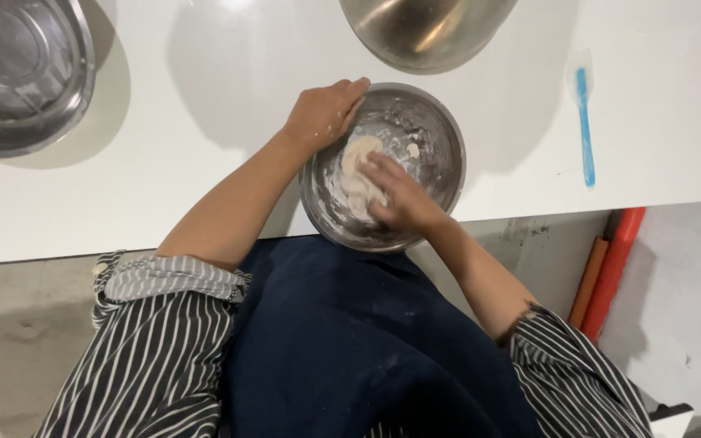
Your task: Kneading dough on a countertop in a bakery kitchen.
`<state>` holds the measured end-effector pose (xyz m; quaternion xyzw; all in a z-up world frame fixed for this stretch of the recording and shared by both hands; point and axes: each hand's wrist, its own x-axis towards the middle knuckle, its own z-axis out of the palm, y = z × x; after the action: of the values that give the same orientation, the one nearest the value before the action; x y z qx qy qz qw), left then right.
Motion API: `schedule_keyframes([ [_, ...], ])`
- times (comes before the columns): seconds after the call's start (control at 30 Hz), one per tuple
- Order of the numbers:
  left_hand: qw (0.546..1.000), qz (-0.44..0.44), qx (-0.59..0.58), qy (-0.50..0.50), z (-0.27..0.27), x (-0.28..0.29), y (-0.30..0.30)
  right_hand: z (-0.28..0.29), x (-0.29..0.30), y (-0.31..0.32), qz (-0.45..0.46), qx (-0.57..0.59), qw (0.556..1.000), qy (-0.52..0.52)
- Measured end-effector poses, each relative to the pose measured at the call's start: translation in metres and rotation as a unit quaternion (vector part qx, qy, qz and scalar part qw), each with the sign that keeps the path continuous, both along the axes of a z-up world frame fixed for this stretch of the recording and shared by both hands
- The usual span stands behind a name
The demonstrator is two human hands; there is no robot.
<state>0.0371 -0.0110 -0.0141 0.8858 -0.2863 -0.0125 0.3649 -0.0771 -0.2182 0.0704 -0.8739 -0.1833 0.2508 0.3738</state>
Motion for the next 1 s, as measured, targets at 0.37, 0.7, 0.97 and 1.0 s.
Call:
schedule_keyframes([
  [0.37,1.0,0.001,0.006,-0.007,0.003,0.007,0.0,-0.057,-0.016,-0.042,-0.241,-0.068,0.942,-0.222],
  [0.7,1.0,0.022,-0.002,-0.014,-0.001,0.007,-0.003,-0.089,-0.037,-0.03,-0.277,-0.113,0.935,-0.191],
  [0.97,0.999,0.012,-0.024,-0.028,0.009,0.013,-0.003,-0.09,-0.049,-0.037,-0.359,0.028,0.93,0.077],
  [1.0,0.999,0.014,-0.033,-0.036,0.009,0.008,-0.001,-0.113,-0.072,-0.044,-0.304,0.072,0.948,0.067],
])
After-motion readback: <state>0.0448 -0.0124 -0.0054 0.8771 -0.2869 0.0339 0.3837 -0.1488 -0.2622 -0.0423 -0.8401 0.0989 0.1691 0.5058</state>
